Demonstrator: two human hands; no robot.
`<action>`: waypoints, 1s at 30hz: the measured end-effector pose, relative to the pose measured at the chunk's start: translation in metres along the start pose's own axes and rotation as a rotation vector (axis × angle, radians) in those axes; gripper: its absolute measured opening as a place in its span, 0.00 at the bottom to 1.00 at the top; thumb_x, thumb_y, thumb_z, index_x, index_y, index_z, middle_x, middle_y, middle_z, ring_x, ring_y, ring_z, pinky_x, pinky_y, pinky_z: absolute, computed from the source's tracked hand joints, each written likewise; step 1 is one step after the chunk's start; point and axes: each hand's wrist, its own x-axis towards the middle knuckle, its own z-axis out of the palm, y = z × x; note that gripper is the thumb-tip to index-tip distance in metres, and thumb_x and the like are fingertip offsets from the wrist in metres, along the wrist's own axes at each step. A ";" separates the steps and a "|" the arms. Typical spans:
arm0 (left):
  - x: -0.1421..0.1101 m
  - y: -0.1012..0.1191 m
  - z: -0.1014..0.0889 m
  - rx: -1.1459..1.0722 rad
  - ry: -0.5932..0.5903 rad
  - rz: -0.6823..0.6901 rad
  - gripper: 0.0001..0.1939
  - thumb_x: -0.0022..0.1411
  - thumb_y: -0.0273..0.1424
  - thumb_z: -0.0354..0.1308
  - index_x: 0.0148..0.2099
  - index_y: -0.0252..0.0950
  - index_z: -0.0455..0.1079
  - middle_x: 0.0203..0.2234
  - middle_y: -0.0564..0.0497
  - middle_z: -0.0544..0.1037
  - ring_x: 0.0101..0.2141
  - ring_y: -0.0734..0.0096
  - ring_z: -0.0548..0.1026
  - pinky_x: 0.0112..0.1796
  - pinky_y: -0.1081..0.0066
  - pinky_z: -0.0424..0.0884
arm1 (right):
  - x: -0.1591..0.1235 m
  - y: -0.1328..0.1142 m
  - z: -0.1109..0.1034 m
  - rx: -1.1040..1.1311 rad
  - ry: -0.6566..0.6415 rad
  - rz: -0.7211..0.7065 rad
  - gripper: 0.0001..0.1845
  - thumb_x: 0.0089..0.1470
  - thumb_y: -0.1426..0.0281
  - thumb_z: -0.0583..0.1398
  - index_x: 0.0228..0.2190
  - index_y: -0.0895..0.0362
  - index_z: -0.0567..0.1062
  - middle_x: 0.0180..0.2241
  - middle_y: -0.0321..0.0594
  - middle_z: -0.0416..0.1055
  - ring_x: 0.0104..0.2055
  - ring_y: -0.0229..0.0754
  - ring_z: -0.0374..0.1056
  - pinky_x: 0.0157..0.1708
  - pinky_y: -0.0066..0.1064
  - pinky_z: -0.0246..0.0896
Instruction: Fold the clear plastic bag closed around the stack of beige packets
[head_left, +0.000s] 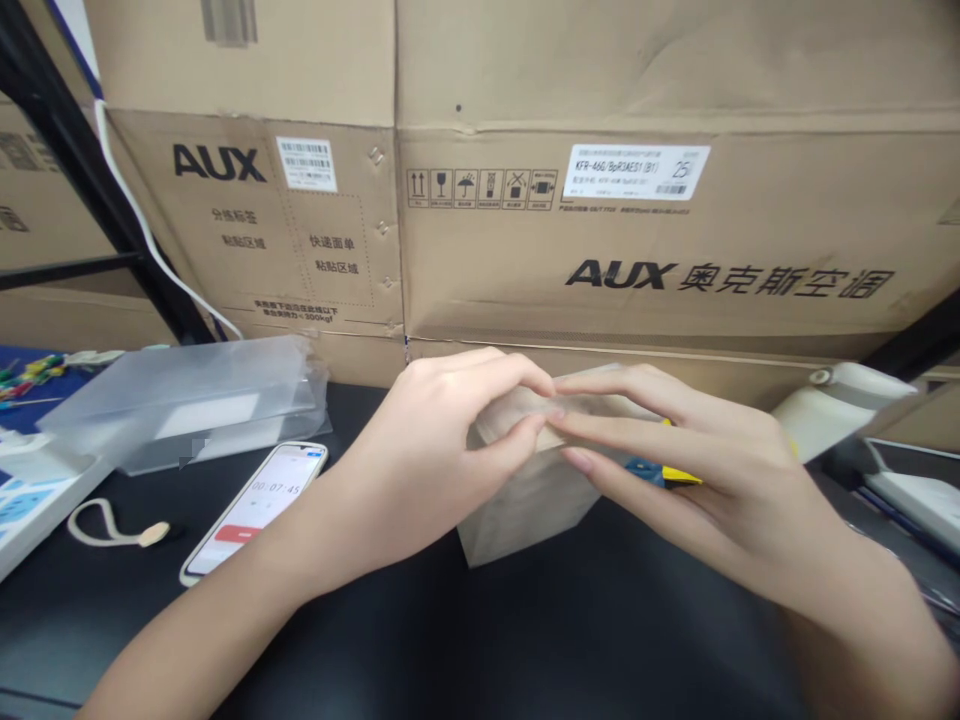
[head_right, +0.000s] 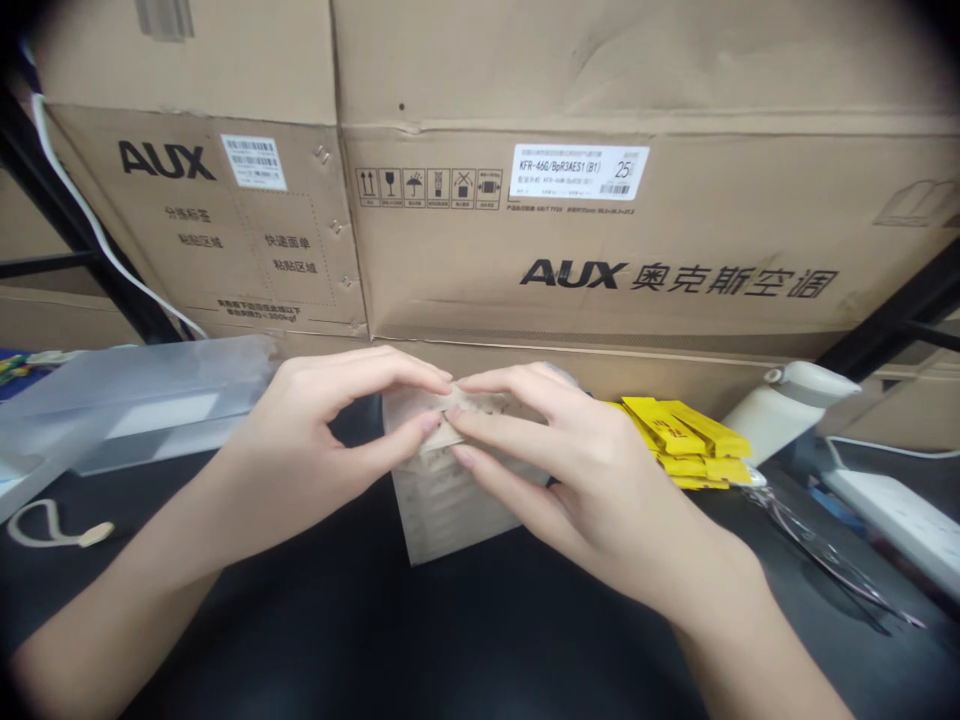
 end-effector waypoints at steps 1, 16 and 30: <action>0.000 -0.001 0.000 0.007 -0.007 0.005 0.08 0.61 0.27 0.56 0.43 0.39 0.74 0.36 0.57 0.79 0.36 0.76 0.75 0.39 0.74 0.69 | 0.000 0.000 0.001 -0.004 0.000 -0.003 0.17 0.55 0.74 0.59 0.47 0.50 0.74 0.48 0.42 0.71 0.49 0.41 0.69 0.45 0.33 0.68; -0.002 0.002 -0.009 0.169 -0.020 -0.066 0.06 0.61 0.33 0.55 0.39 0.39 0.72 0.34 0.55 0.77 0.34 0.73 0.73 0.36 0.71 0.68 | -0.002 0.032 -0.004 0.068 0.149 0.444 0.13 0.51 0.60 0.63 0.35 0.55 0.75 0.34 0.40 0.73 0.33 0.40 0.70 0.34 0.34 0.69; -0.003 0.001 -0.011 0.021 -0.236 -0.011 0.13 0.64 0.32 0.52 0.51 0.41 0.67 0.47 0.51 0.71 0.44 0.71 0.72 0.43 0.71 0.69 | 0.004 0.059 0.013 0.916 0.229 0.734 0.19 0.40 0.68 0.70 0.35 0.56 0.71 0.26 0.30 0.70 0.16 0.25 0.57 0.12 0.21 0.51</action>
